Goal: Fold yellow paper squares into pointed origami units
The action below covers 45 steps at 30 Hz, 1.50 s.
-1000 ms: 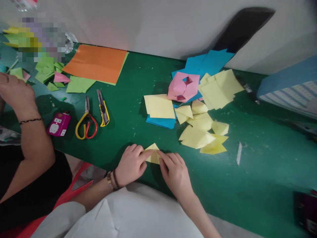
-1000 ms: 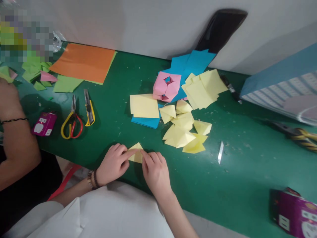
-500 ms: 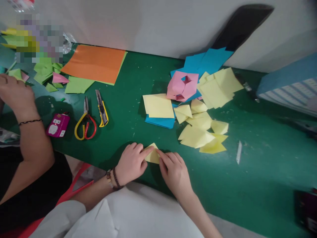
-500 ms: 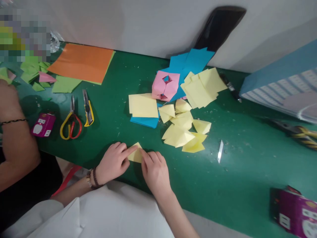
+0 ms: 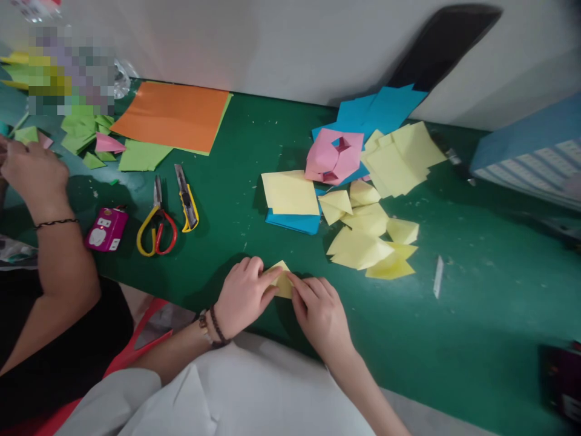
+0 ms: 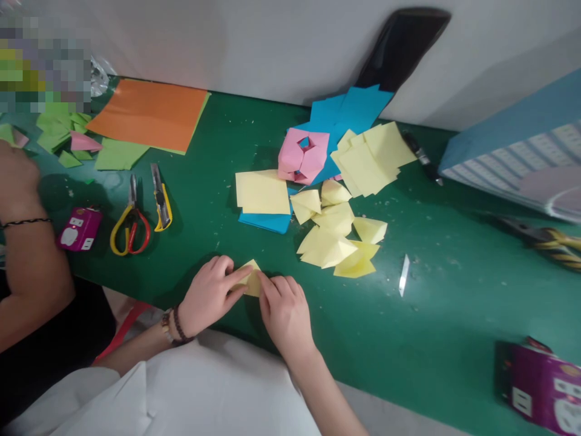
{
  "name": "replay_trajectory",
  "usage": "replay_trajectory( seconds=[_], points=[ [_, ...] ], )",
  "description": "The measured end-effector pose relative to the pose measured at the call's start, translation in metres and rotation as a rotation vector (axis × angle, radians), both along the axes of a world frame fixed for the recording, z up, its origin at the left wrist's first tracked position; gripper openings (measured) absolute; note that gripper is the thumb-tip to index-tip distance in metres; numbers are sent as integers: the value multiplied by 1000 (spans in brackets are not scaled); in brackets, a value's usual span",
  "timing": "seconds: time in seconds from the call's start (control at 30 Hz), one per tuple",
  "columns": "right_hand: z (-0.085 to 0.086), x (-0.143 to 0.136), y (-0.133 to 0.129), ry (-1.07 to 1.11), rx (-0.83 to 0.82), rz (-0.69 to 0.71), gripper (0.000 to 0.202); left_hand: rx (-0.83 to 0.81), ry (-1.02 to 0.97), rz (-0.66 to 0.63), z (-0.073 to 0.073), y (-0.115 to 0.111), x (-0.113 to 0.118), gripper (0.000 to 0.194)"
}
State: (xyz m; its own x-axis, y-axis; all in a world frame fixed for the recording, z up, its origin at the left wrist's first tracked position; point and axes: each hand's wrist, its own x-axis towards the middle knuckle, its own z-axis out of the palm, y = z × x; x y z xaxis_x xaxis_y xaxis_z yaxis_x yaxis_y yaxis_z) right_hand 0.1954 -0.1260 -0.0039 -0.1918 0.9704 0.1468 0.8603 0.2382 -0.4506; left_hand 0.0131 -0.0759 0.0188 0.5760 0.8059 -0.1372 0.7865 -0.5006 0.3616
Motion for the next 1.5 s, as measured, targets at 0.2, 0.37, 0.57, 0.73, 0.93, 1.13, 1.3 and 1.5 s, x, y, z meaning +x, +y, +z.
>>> replay_trajectory(
  seconds=[0.2, 0.37, 0.57, 0.73, 0.93, 1.13, 1.3, 1.5],
  points=[
    [0, -1, -1, -1, 11, -15, 30, 21, -12, -25, -2, 7, -3, 35],
    [-2, 1, 2, -5, 17, 3, 32, 35, -4, -24, -2, 5, -1, 37],
    [4, 6, 4, -49, 41, 9, 31, 54, -18, 20, -5, -1, 4, 36],
    [27, -1, -21, 181, 33, -128, 30, 50, -4, 18, -5, 0, 4, 36],
    [24, -18, -48, 672, -466, -163, 27, 30, 3, -21, 0, 3, 0, 44],
    [16, -19, -53, 803, -553, -208, 23, 21, 3, -39, -1, 6, -1, 47],
    [19, -20, -56, 828, -624, -255, 22, 5, 40, -51, 1, 8, -1, 48],
    [17, -14, -61, 816, -658, -392, 24, -9, 58, -46, 3, 9, 0, 51]
  ],
)
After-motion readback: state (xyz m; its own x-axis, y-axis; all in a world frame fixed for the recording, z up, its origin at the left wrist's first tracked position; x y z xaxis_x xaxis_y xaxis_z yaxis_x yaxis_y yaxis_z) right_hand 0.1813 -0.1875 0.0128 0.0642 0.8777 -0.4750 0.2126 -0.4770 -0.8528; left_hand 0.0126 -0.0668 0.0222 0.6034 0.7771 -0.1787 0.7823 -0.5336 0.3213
